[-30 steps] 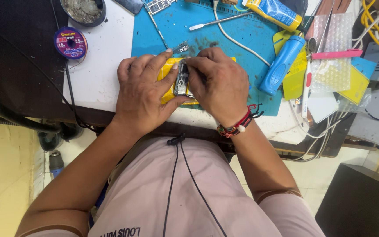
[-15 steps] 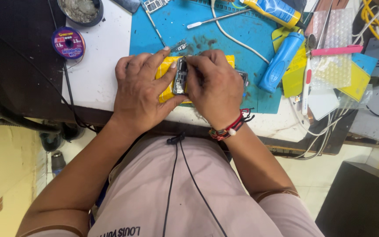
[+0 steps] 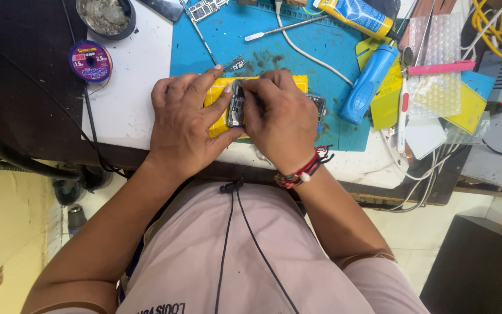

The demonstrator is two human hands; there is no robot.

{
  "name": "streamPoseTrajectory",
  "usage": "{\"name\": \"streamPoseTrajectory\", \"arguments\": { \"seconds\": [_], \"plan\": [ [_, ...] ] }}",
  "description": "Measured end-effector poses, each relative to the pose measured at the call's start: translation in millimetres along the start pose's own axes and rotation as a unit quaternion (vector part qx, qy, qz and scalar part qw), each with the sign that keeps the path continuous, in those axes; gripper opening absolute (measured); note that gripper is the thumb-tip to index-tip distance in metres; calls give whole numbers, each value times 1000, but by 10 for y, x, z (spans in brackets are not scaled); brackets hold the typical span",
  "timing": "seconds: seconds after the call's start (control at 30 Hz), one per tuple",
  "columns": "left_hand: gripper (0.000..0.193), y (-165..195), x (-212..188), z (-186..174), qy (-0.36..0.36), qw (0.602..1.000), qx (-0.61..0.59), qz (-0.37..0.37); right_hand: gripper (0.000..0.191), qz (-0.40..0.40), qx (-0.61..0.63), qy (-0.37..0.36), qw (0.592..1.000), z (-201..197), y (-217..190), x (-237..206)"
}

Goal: The person uses a utility knife to scrape adhesive from a smartphone battery and then uses a soldering iron to heat and remove components from the phone's internal assembly. The person also uses tweezers to lift and reposition small parts during the process.

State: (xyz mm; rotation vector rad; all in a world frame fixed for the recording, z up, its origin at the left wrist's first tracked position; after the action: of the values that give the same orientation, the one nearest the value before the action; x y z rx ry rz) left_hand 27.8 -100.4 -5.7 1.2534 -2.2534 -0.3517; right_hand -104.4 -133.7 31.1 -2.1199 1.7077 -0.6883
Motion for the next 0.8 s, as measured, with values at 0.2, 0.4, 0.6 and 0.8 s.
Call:
{"name": "streamPoseTrajectory", "arguments": {
  "seconds": [0.2, 0.4, 0.6, 0.8],
  "plan": [
    [64, 7, -8, 14, -1, 1000, 3, -3, 17, 17, -29, 23, 999, 31, -31, -50],
    [63, 0, -25, 14, 0, 1000, 2, -4, 17, -46, -16, -16, 999, 1, -91, -1],
    [63, 9, -12, 30, -4, 1000, 6, -3, 15, -15, -17, 17, 1000, -28, -56, 16],
    [65, 23, -8, 12, -2, 1000, 8, -3, 12, -43, -6, -25, 999, 6, -69, 20]
  ]
}}
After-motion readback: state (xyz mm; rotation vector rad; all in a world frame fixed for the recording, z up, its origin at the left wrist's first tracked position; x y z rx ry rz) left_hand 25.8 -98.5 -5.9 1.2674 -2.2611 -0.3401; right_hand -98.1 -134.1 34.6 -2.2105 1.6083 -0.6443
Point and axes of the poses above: each hand's wrist, its own x-axis towards the middle knuckle, its own z-axis out of the palm, y = z × x, the point moved 9 cm from there along x, towards the middle knuckle, and after that the axes turned 6 degrees about z, right-handed, at the moved point
